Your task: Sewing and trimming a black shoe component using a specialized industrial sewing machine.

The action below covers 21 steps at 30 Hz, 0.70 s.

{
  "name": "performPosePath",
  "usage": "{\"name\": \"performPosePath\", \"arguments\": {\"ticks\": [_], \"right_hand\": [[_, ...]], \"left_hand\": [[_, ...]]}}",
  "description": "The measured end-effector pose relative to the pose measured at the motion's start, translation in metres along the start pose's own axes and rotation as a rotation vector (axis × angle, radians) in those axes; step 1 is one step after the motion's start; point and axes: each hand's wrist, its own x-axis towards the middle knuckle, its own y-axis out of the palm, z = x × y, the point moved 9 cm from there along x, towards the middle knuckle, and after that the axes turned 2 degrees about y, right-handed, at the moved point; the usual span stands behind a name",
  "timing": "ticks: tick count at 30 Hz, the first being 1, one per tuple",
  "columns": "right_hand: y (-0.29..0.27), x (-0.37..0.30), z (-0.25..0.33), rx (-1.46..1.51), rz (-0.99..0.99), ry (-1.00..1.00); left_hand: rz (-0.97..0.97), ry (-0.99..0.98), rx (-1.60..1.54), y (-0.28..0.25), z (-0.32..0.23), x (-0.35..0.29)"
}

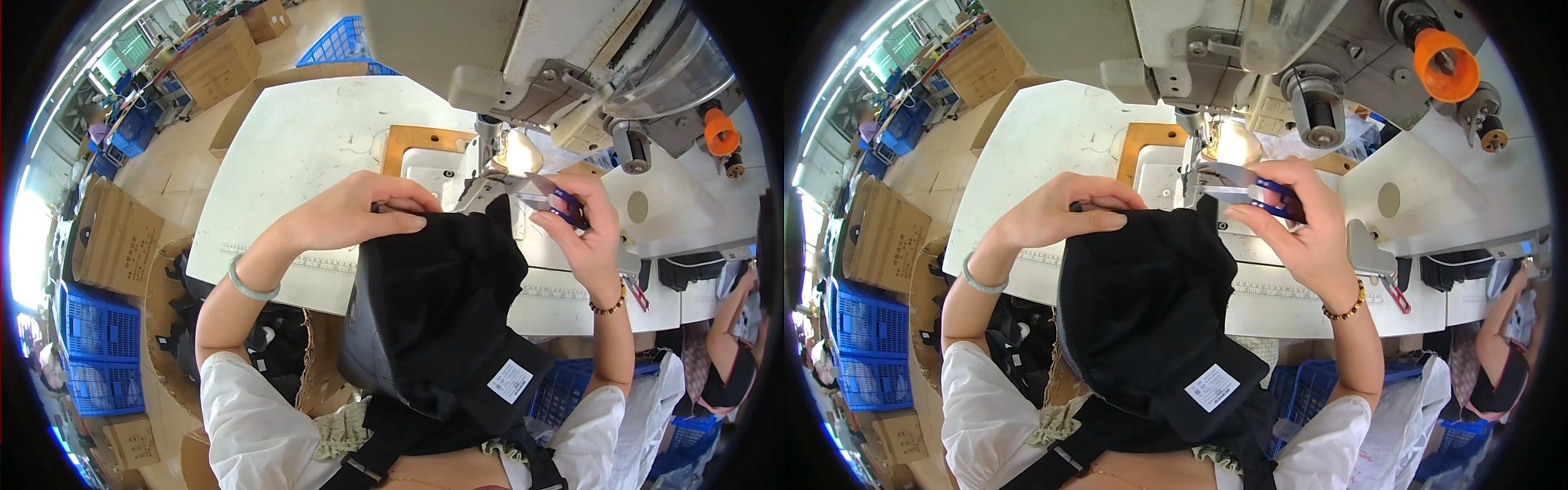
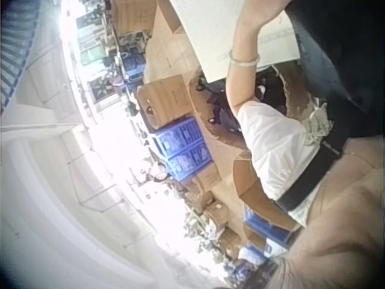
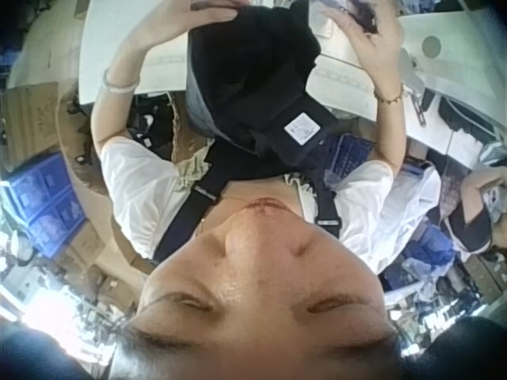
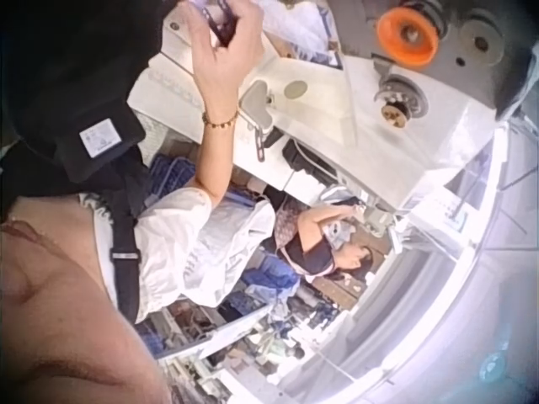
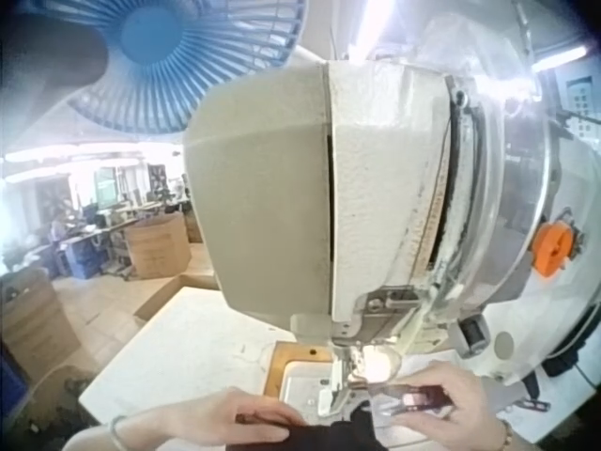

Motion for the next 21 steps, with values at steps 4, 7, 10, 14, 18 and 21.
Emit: {"name": "performPosePath", "arguments": {"ticks": [4, 7, 10, 14, 18, 21], "right_hand": [[-0.005, -0.014, -0.012, 0.103, -0.067, 0.093], [0.002, -0.027, -0.022, 0.114, -0.056, 0.091], [0.014, -0.035, -0.026, 0.177, -0.066, 0.015], [0.039, -0.035, -0.026, 0.121, 0.020, -0.054], [0.063, -0.040, -0.038, 0.097, 0.111, -0.082], [0.078, -0.043, -0.042, 0.095, 0.155, -0.086]], "left_hand": [[0.018, -0.078, 0.028, -0.013, 0.009, -0.017], [0.139, -0.224, 0.442, -0.017, 0.024, -0.034], [-0.039, -0.243, 0.440, -0.020, 0.050, -0.061], [-0.359, -0.438, 0.173, -0.040, 0.099, -0.133], [-0.860, -0.476, -0.402, -0.045, 0.136, -0.202], [-1.202, -0.319, -0.419, -0.071, 0.159, -0.277]]}}
